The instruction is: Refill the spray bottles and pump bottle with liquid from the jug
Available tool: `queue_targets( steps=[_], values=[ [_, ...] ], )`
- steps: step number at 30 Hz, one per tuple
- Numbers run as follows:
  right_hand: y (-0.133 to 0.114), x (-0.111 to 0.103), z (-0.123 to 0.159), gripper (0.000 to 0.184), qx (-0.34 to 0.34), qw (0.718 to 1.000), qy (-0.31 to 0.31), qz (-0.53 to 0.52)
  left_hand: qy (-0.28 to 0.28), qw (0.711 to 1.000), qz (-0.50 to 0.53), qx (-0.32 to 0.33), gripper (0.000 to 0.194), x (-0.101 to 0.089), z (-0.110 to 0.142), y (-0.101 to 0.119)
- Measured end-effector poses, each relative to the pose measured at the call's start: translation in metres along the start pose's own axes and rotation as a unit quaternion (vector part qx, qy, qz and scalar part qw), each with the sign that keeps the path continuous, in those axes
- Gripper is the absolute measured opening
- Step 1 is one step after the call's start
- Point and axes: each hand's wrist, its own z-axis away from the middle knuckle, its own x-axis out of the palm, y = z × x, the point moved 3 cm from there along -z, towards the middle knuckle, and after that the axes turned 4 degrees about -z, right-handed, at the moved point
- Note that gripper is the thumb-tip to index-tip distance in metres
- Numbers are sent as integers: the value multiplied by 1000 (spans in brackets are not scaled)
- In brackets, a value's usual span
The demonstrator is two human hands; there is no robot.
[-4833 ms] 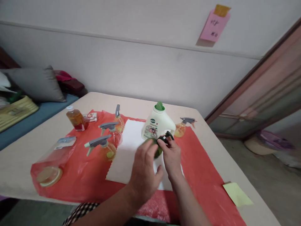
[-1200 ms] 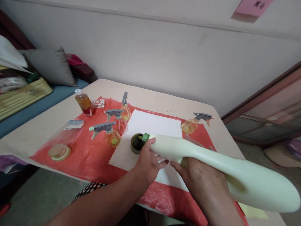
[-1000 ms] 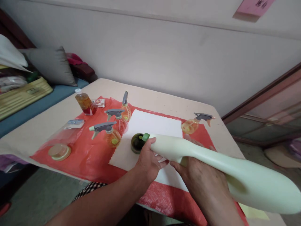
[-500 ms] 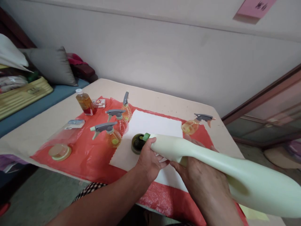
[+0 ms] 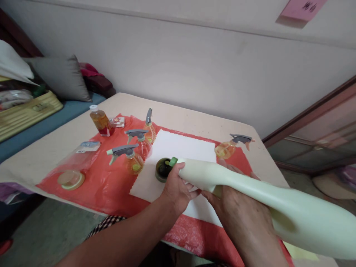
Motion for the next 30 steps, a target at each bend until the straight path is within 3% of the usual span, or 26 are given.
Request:
queue_targets(
  steps=[30],
  values=[
    [-1, 0, 0, 65, 0, 1000, 3, -28, -7, 1000, 5, -4, 38, 0, -1, 0]
  ],
)
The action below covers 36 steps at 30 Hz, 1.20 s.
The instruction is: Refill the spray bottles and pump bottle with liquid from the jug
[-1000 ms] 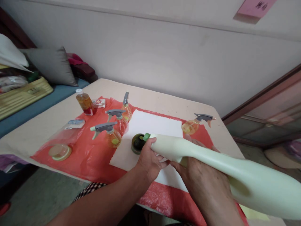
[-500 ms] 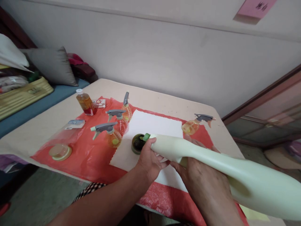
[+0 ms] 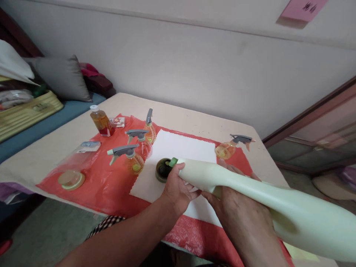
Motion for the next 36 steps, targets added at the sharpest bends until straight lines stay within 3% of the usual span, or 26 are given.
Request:
queue_targets(
  steps=[28, 36],
  values=[
    [0, -3, 1, 63, -15, 999, 5, 28, -8, 1000, -6, 1, 39, -1, 1, -1],
    [1, -1, 2, 70, -4, 1000, -1, 8, -7, 1000, -4, -1, 38, 0, 2, -1]
  ],
)
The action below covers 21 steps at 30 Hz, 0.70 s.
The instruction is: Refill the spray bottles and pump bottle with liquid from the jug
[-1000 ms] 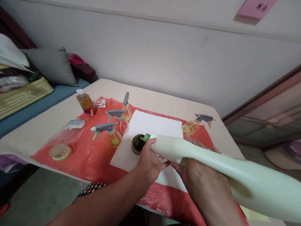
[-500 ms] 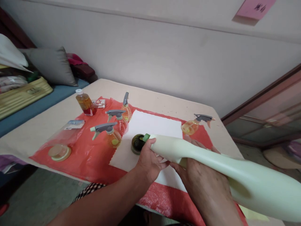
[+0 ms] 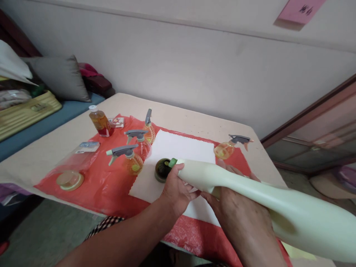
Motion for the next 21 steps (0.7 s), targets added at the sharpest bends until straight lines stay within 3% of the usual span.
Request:
queue_targets(
  steps=[21],
  values=[
    [0, 0, 2, 67, -9, 1000, -3, 17, -11, 1000, -4, -4, 40, -1, -3, -1]
  ],
)
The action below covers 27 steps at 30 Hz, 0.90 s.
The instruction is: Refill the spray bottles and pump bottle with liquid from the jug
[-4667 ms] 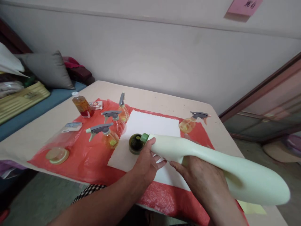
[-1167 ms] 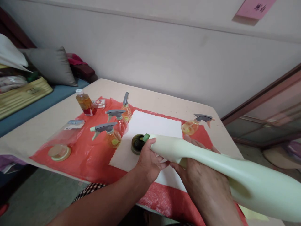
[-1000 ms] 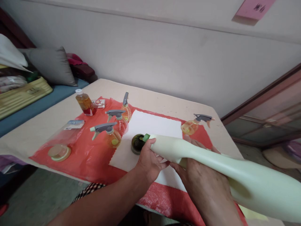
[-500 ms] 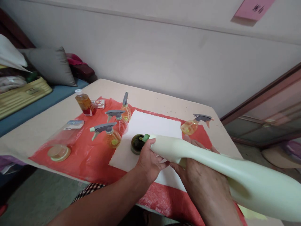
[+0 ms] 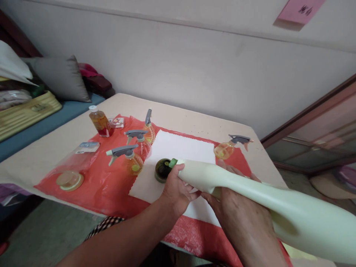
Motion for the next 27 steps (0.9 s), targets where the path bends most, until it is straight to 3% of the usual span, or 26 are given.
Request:
queue_targets(
  steps=[27],
  values=[
    [2, 5, 5, 66, -5, 1000, 8, 21, 6, 1000, 12, -2, 41, 0, 0, -1]
  ],
)
